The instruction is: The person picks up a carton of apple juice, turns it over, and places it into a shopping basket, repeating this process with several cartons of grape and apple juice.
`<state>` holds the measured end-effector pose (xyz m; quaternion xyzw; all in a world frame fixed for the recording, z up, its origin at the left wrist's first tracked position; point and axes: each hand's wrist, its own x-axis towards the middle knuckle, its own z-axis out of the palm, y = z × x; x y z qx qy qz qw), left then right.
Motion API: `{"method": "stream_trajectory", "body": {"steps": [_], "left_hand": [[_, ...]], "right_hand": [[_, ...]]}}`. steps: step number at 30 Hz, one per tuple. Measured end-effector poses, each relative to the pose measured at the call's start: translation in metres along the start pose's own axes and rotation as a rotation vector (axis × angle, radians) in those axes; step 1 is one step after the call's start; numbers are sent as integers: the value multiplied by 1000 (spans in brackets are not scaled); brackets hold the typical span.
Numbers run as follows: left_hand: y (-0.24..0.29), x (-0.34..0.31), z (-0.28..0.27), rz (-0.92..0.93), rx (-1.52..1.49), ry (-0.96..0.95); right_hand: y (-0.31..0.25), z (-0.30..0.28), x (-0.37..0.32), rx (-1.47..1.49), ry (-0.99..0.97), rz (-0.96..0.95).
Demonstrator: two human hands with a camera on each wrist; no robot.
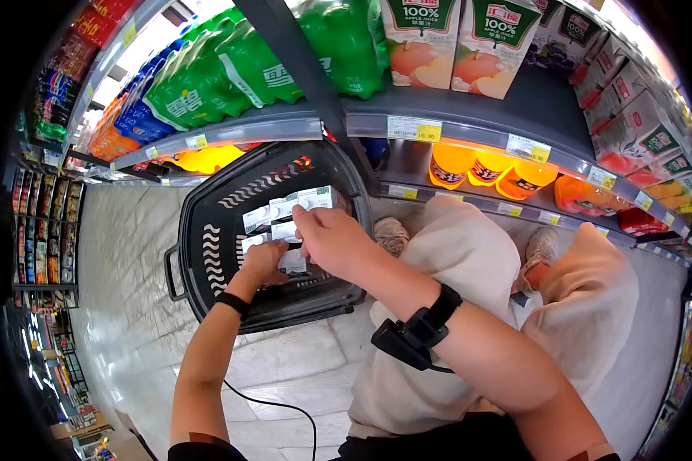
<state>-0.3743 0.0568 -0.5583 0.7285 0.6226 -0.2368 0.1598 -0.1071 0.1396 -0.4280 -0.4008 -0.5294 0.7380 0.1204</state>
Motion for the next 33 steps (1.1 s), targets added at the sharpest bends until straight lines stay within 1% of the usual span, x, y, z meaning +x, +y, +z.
{"method": "stream_trajectory", "body": {"steps": [2,5,6,8,9,10,11,13,15,16,17,19,20,21,23,25,27,30,31,32,33], "left_hand": [[-10,7,16,-9,-7,-9],[-23,16,42,-8,47,-44],[-24,16,43,-18,63,-38],[-23,15,46,-22,37,14],[-18,12,42,-52,19,44],[-27,17,55,-36,-25,46],[-22,10,38,2,-69,52],[0,2,-9,-62,-207,128],[25,-9,-68,0,-283,404],[39,-13,-98,87,-367,572],[62,-21,-137,62,-422,636],[99,-24,-195,185,-643,740],[125,-23,-223,197,-740,794],[154,-23,-252,210,-838,846],[214,-21,-314,392,-719,944],[259,-2,-357,557,-670,1070],[283,49,-376,477,-410,1301],[312,114,-385,-78,-205,1335],[317,124,-379,-99,-193,1331],[316,133,-376,-121,-181,1331],[317,137,-378,-144,-168,1337]], "right_hand": [[-4,-1,-1,21,-15,8],[2,0,3,8,-18,-65],[1,0,3,-49,-9,-70],[19,7,12,-16,27,-151],[17,9,11,154,-33,-82],[3,3,1,242,-90,5],[-4,1,-1,349,-113,112],[-13,-8,-3,538,-182,172],[-31,-23,-19,664,-222,105],[-42,-35,-30,725,-246,75],[-52,-50,-42,716,-262,23],[-73,-89,-78,696,-267,-88],[-83,-108,-92,673,-204,-103],[-88,-128,-106,662,-166,-156],[-93,-162,-132,665,-44,-231],[-78,-195,-143,687,69,-347],[-61,-222,-152,703,146,-358],[-45,-249,-152,674,231,-346],[-42,-256,-152,657,259,-336],[-45,-259,-157,603,293,-366],[-48,-264,-160,490,340,-386]]}}
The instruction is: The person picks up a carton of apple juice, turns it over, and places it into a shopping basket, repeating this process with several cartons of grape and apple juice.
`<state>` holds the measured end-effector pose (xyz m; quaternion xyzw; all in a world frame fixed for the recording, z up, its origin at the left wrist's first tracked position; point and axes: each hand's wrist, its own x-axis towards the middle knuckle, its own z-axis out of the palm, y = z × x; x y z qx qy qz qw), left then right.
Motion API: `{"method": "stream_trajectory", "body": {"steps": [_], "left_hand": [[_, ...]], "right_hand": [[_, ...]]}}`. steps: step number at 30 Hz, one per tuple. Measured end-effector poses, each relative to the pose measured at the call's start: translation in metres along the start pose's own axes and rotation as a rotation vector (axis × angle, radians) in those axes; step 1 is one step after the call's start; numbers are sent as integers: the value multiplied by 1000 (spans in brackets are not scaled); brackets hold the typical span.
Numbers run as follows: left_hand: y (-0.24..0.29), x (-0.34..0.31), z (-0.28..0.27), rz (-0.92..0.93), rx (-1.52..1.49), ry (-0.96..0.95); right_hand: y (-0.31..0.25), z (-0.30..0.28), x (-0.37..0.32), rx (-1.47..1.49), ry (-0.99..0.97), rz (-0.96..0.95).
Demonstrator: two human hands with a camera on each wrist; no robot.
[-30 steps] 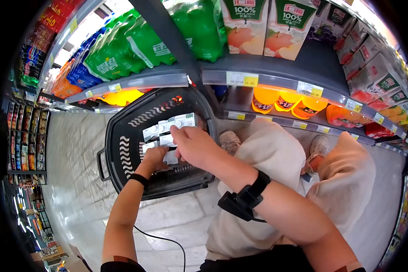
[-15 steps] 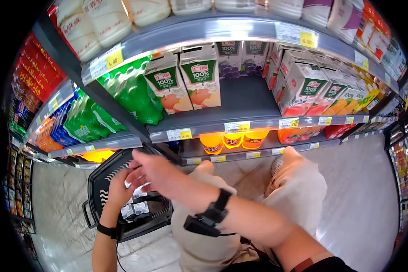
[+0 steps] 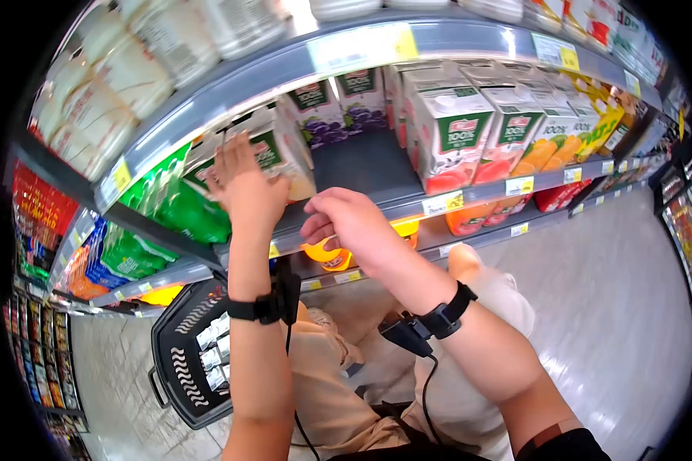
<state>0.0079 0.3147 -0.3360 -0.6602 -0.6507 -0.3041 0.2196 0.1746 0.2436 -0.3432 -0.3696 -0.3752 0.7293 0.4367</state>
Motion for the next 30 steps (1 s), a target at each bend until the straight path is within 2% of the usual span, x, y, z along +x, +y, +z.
{"method": "stream_trajectory", "body": {"steps": [1,4,8,9,12,13,14,16,19,22,27,30], "left_hand": [[1,-6,-1,21,10,55],[-1,-23,-24,19,-34,39],[-18,-36,-36,29,-468,113],[-27,-36,-35,105,-497,96],[-41,-34,-32,-124,-981,-105],[-53,-34,-29,-125,-1031,-248],[-57,-34,-21,-70,-1029,-314],[-67,-38,-15,-120,-1098,-361],[-65,-37,-15,-79,-1024,-314],[-46,-32,-27,-182,-1156,-284],[-21,-27,-43,-263,-1429,-7],[-10,-31,-53,-456,-1771,-32]], "right_hand": [[-4,-3,1,-114,14,-43],[-3,-13,7,-360,56,-114],[9,-15,19,-664,152,-259],[9,-13,19,-744,189,-301],[14,-13,23,-795,138,-223],[15,-11,23,-791,125,-213],[15,-7,20,-788,112,-201],[19,-5,20,-816,98,-197],[21,-7,22,-878,96,-207],[12,-5,20,-852,117,-194],[0,-5,16,-599,138,-350],[-8,-8,7,-433,2,-226]]}}
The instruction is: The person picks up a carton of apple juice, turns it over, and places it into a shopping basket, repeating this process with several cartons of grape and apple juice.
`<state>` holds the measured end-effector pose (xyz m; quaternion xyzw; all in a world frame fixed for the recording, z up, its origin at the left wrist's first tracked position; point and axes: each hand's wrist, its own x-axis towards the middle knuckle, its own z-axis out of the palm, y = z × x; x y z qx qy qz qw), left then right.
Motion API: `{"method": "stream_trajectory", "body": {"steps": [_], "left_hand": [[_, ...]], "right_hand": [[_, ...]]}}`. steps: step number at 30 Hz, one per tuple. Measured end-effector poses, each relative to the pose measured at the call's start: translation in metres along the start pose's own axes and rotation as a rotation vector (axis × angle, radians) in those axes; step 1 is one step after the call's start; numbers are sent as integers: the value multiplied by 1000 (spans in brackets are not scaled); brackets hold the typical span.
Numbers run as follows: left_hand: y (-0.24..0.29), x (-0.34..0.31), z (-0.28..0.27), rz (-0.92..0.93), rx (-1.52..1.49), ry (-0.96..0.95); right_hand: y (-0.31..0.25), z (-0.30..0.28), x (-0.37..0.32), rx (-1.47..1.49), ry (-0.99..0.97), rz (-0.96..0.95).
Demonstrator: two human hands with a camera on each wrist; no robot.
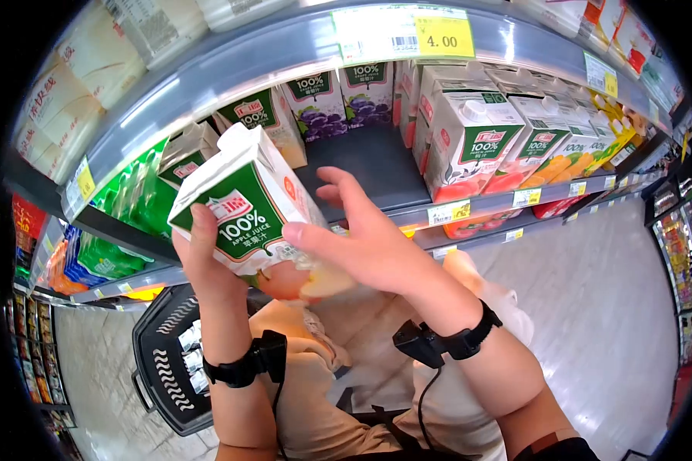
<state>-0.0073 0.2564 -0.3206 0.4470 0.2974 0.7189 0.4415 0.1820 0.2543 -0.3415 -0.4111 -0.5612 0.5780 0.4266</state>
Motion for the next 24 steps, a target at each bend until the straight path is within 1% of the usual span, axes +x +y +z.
{"method": "stream_trajectory", "body": {"steps": [2,4,6,8,9,11,13,16,22,24], "left_hand": [[2,-6,10,-197,-97,35],[-5,-9,11,-277,-23,34],[-2,-12,21,-367,-96,15],[-7,-11,19,-395,-128,-40],[-10,-11,17,-406,-151,-57],[-13,-9,15,-421,-197,-92],[-15,-8,15,-414,-227,-100],[-13,-7,14,-435,-240,-93],[-9,-7,14,-478,-252,-53],[-3,-4,14,-502,-198,-82]], "right_hand": [[-10,1,-9,67,-126,-21],[-12,-4,-15,97,-212,-32],[-10,-9,-19,47,-147,-28],[-14,-8,-23,54,-107,-17],[-14,-7,-23,106,-86,-28],[-17,-7,-22,127,-80,4],[-19,-4,-20,188,-61,45],[-14,-2,-18,229,-69,52],[-14,5,-18,225,-10,59],[-14,7,-18,181,9,28]]}}
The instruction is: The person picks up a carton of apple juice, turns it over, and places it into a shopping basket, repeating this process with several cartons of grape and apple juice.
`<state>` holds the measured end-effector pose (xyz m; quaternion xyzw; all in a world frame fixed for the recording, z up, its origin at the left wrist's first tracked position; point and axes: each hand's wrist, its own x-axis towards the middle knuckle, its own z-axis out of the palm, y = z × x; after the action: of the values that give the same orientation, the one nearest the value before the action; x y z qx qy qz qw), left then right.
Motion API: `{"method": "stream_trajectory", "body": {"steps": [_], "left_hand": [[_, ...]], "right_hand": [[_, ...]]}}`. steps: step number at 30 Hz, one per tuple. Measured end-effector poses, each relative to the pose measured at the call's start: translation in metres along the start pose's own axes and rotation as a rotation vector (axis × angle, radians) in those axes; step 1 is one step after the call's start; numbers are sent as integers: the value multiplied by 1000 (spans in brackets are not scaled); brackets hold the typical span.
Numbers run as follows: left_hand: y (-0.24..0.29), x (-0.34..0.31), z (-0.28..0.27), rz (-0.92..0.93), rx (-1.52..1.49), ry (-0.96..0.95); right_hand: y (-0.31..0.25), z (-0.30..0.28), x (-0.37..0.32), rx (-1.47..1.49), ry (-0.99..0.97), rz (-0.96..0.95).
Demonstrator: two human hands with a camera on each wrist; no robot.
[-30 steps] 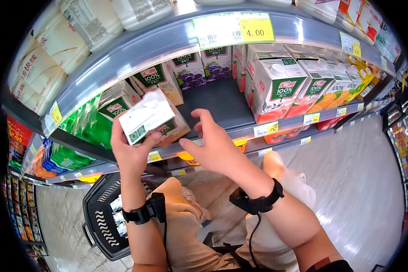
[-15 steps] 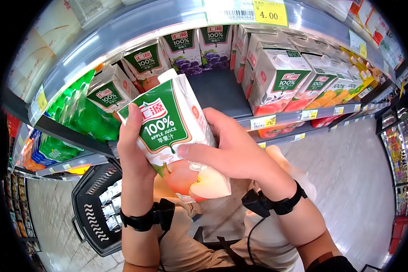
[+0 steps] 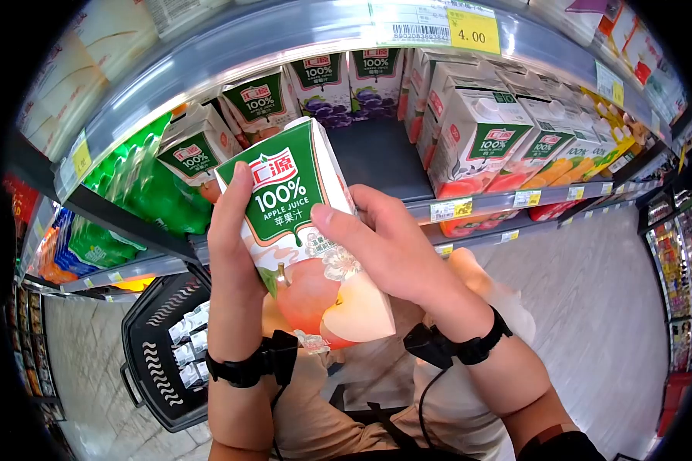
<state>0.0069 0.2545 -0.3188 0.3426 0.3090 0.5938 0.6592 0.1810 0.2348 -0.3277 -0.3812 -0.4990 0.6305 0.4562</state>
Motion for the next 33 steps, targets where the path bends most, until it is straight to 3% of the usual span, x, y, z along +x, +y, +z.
{"method": "stream_trajectory", "body": {"steps": [4,6,9,12,15,17,19,22,25,26,28,30,32,33], "left_hand": [[44,-2,-11,-76,472,-147],[66,-17,-11,-156,474,-155],[99,-48,-31,-141,690,-136],[148,-85,-35,-266,976,-134],[179,-119,-53,-227,1119,-156],[197,-144,-68,-127,1219,-196],[214,-168,-76,-186,1211,-119],[227,-193,-87,-239,1233,80],[217,-214,-116,-176,1361,226],[202,-220,-131,-56,1429,241],[180,-225,-151,-46,1668,258],[158,-224,-189,-2,1713,249],[139,-218,-224,-200,1516,298],[124,-218,-251,-166,1494,239]], "right_hand": [[0,13,-4,32,5,-5],[-4,25,-9,90,-69,13],[2,50,-19,22,-169,-4],[11,88,-32,-43,-230,-84],[19,128,-38,24,-310,-110],[17,152,-42,-118,-346,-149],[23,179,-45,-172,-396,-220],[44,221,-41,60,-522,-63],[86,256,-34,366,-475,16],[97,256,-28,489,-353,151],[111,242,-14,724,-102,430],[110,224,-13,883,-50,650],[108,216,-14,931,-90,624],[108,215,-12,914,-110,581]]}}
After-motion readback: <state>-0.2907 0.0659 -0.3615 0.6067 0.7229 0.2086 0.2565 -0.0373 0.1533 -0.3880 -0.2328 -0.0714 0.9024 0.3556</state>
